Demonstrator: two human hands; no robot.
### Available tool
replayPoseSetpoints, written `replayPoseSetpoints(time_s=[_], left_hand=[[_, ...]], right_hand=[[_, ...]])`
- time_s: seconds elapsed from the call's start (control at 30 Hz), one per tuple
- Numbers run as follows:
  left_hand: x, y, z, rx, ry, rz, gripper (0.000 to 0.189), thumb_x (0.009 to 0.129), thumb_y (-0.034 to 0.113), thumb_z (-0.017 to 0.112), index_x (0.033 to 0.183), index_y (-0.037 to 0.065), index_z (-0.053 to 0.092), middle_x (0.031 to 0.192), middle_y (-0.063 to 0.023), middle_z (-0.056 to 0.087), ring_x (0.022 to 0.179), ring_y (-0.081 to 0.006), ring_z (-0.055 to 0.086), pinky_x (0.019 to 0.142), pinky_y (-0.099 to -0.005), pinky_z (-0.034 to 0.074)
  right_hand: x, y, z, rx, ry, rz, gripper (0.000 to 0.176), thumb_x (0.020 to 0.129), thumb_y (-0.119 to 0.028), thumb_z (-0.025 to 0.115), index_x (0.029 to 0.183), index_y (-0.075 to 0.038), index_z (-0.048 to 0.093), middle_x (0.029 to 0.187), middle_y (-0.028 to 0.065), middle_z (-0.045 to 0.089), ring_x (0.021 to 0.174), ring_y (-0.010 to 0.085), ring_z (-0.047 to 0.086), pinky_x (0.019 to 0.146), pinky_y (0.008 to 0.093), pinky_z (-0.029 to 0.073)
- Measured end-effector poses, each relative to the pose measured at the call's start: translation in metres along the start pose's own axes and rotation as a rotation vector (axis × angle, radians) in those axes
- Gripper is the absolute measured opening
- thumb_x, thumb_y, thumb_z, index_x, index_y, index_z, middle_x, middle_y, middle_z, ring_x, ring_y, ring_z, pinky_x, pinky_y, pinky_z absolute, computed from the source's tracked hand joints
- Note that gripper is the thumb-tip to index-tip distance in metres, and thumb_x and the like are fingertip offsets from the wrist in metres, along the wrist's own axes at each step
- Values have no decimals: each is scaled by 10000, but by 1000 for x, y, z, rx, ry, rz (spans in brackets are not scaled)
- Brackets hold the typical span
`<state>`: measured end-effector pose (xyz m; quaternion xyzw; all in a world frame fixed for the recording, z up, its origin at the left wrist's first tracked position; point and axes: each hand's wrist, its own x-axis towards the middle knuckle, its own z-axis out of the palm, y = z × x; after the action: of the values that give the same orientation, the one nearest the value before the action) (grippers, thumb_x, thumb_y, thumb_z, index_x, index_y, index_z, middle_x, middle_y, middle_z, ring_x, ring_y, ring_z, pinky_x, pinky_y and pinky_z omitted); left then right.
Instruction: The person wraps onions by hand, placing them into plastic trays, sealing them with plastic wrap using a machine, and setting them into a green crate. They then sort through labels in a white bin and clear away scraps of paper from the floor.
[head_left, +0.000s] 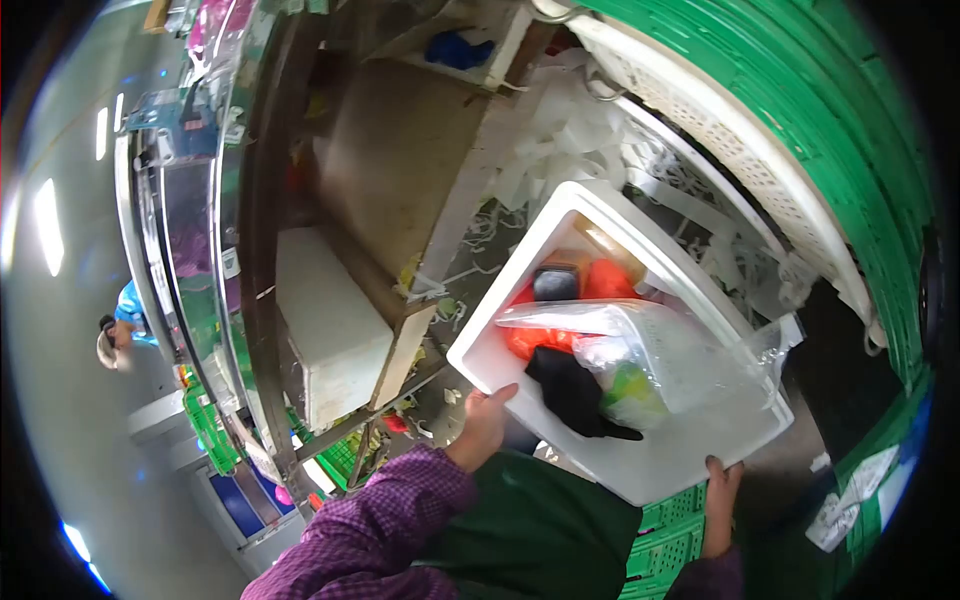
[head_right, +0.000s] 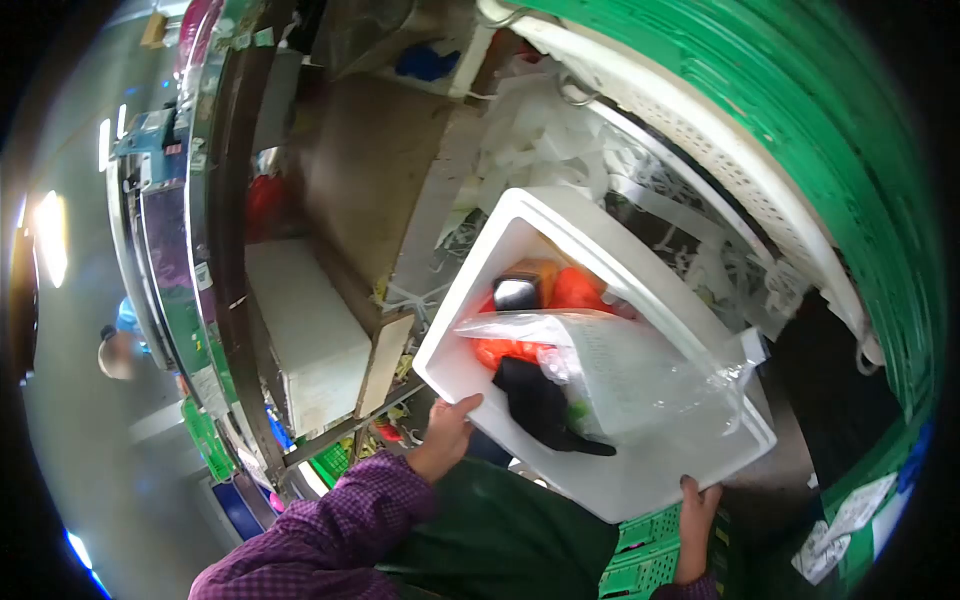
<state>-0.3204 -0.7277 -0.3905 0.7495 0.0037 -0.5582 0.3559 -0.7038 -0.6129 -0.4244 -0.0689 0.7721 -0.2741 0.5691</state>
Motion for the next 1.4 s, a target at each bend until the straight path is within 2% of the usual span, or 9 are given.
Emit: replayPoseSetpoints(time_s=[0.07, 0.1, 0.17, 0.53, 1.03, 1.17, 1.23, 1.3, 1.4], left_hand=[[-12, 12, -2, 46, 50, -4, 253, 804, -21, 607, 1046, 34, 556, 989, -66, 628, 915, -204, 615, 823, -354, 501], [-20, 19, 2, -36, 85, 15, 253, 769, -40, 636, 995, 60, 580, 938, -34, 642, 814, -172, 626, 706, -304, 503], [-26, 28, -19, -29, 82, 6, 260, 770, -44, 635, 1003, 55, 576, 945, -47, 640, 842, -182, 627, 729, -315, 514], [-86, 134, -79, -15, 121, 187, 388, 766, -59, 585, 1138, 24, 517, 1106, -90, 575, 1019, -236, 567, 913, -376, 453], [-44, 191, -118, -41, 136, 329, 258, 880, 171, 583, 1119, 96, 520, 1043, -39, 590, 952, -185, 563, 817, -340, 465], [-44, 186, -141, -103, 6, 318, 386, 929, 233, 504, 1282, 87, 450, 1149, -47, 551, 1047, -190, 523, 874, -342, 422], [-52, 184, -142, -135, -28, 308, 395, 946, 264, 474, 1288, 69, 442, 1170, -60, 548, 1073, -191, 518, 903, -339, 415], [-60, 177, -151, -158, -81, 353, 424, 950, 293, 470, 1301, 59, 425, 1226, -82, 522, 1118, -216, 502, 940, -357, 403], [-59, 160, -191, -192, -14, 259, 505, 953, 355, 446, 1339, 40, 369, 1316, -124, 453, 1167, -259, 468, 972, -394, 389]], right_hand=[[-16, -20, 8, -55, -6, 5, 374, 760, -79, 574, 1092, 84, 521, 1063, 149, 562, 971, 221, 525, 867, 338, 410], [-22, -26, 9, -99, -41, 9, 351, 758, -76, 574, 1070, 78, 533, 1034, 138, 577, 947, 220, 536, 855, 341, 419], [-28, -4, 7, -148, -103, -168, 321, 759, -68, 576, 1048, 70, 550, 977, 119, 600, 882, 210, 558, 818, 333, 436], [-110, -50, 91, 52, -273, -118, 171, 801, -63, 564, 907, 68, 589, 826, 111, 634, 747, 180, 583, 699, 319, 465], [-156, -120, 210, -144, -200, -292, 373, 754, -164, 624, 1024, 73, 524, 861, 231, 636, 831, 345, 643, 722, 374, 494], [-201, -149, 245, -3, -416, -218, 662, 765, -224, 694, 1246, 69, 346, 1078, 213, 586, 924, 312, 636, 734, 351, 518], [-208, -161, 265, -65, -531, -321, 901, 786, -230, 693, 1366, 102, 88, 1231, 265, 469, 997, 333, 605, 718, 326, 535], [-208, -165, 293, -131, -507, -539, 987, 788, -245, 697, 1378, 108, -12, 1294, 311, 395, 1051, 339, 580, 699, 318, 536], [-190, -171, 336, -162, -597, -464, 1031, 807, -269, 677, 1373, 101, -101, 1365, 355, 267, 1071, 350, 569, 679, 313, 539]])
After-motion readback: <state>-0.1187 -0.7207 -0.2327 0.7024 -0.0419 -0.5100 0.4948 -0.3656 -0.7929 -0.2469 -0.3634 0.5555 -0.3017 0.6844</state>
